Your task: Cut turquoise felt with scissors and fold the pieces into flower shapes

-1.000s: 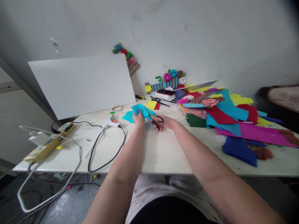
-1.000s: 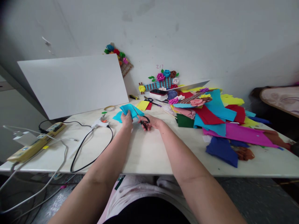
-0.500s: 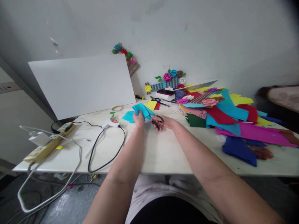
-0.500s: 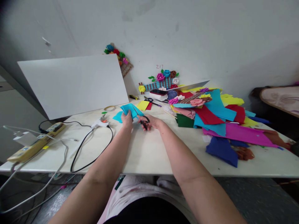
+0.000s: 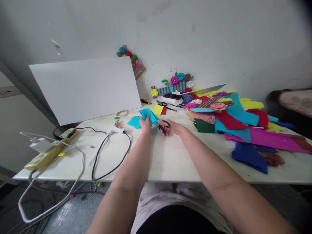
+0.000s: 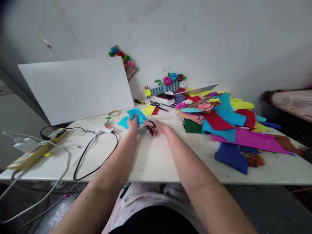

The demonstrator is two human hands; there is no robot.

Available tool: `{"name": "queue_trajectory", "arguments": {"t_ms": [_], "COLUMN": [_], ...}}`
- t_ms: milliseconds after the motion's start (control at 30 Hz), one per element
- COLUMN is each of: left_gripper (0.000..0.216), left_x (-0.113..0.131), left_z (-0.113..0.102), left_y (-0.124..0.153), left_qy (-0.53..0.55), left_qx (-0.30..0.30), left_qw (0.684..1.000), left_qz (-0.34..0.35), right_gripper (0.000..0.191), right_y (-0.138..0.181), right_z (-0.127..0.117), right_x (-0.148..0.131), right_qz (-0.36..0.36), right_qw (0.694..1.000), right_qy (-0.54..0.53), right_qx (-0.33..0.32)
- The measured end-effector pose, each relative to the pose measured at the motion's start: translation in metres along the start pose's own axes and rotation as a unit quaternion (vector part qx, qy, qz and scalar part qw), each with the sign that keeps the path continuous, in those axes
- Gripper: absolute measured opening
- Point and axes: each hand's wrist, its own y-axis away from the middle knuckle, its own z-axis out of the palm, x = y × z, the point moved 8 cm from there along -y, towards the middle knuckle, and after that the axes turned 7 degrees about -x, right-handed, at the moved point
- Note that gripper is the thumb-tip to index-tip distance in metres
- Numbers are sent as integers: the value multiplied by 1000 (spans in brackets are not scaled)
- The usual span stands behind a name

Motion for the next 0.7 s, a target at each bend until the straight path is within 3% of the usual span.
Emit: {"name": "queue_trajectory", "arguments": {"t_ms": [700], "left_gripper": [21], "left_x": [-1], "left_z": [1], "left_y": [-1], "left_qy": [25], "left_qx": [-6], "left_qw": [1000], "left_qz": [12], "right_gripper": [41], "right_y": [-1], "right_z": [-3], "right_x": [-4], "right_qz": [-27], "right_qw": [999], "right_qy": [-2], "right_qx": [28]}}
